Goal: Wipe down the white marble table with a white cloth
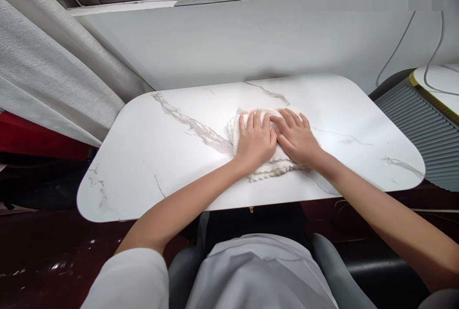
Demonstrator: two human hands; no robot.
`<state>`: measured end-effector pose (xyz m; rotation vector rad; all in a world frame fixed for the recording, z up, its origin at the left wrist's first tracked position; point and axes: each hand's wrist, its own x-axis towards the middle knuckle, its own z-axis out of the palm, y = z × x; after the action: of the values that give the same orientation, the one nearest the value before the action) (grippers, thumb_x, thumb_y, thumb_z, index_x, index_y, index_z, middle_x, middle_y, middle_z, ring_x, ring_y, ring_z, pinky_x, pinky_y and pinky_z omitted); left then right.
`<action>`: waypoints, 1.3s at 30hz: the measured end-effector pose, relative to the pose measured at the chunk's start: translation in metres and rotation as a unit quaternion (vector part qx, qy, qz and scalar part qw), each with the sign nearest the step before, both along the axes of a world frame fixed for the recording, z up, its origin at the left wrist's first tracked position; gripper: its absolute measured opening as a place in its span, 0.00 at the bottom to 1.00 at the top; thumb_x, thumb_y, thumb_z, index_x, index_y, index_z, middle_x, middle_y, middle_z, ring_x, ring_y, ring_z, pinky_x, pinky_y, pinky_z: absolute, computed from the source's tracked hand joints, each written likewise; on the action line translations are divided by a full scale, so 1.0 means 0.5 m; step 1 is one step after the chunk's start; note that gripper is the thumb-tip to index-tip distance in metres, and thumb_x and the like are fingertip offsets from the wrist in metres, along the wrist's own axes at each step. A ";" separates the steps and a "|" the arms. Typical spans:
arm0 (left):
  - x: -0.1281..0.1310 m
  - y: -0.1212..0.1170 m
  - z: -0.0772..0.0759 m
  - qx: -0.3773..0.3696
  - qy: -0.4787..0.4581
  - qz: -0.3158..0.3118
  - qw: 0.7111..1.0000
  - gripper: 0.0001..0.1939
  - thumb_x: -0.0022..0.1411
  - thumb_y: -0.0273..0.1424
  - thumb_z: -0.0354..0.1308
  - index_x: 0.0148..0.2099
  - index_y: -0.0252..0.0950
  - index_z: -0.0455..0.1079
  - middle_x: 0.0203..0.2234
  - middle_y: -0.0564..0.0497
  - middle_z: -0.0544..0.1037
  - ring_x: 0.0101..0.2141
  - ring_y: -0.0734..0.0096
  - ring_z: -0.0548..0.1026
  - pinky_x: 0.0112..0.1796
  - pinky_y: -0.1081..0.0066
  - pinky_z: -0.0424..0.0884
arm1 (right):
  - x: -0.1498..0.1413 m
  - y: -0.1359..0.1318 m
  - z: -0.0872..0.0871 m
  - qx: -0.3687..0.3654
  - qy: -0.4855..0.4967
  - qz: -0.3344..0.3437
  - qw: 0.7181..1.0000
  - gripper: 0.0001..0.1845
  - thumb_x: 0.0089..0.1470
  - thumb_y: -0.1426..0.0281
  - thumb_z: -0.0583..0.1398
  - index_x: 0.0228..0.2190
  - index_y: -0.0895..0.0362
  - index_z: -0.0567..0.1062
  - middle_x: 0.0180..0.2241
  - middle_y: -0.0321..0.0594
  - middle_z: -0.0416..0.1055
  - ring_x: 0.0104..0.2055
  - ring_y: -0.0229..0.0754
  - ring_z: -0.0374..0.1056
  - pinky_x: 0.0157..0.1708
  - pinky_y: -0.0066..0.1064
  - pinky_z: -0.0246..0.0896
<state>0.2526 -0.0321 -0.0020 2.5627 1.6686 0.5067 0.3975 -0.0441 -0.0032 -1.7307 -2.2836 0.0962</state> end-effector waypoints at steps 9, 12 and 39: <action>0.000 -0.140 0.006 -0.026 -0.011 -0.050 0.998 0.28 0.71 0.36 0.39 0.68 0.28 0.54 0.67 0.36 0.57 0.68 0.52 0.51 0.67 0.45 0.45 | 0.022 -0.142 0.005 -0.005 -0.014 0.008 1.000 0.31 0.62 0.62 0.42 0.64 0.51 0.60 0.67 0.48 0.53 0.70 0.52 0.43 0.66 0.57 0.39; 0.020 -0.169 0.008 -0.049 -0.028 -0.068 0.996 0.31 0.71 0.37 0.38 0.69 0.23 0.52 0.67 0.31 0.54 0.68 0.47 0.48 0.66 0.41 0.43 | 0.054 -0.166 0.004 -0.007 -0.007 0.032 0.999 0.32 0.62 0.62 0.42 0.66 0.48 0.56 0.67 0.45 0.52 0.71 0.51 0.42 0.66 0.56 0.39; 0.203 0.037 0.002 -0.066 -0.080 -0.059 0.993 0.28 0.67 0.33 0.41 0.67 0.32 0.55 0.67 0.43 0.59 0.69 0.55 0.49 0.68 0.50 0.42 | 0.207 0.023 0.007 0.006 0.007 -0.046 0.999 0.30 0.61 0.65 0.41 0.63 0.44 0.59 0.65 0.41 0.56 0.68 0.53 0.50 0.62 0.57 0.45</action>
<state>0.3543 -0.0137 -0.0011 2.4386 1.4383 0.5565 0.5009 -0.0324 0.0003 -1.8194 -2.1876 0.0764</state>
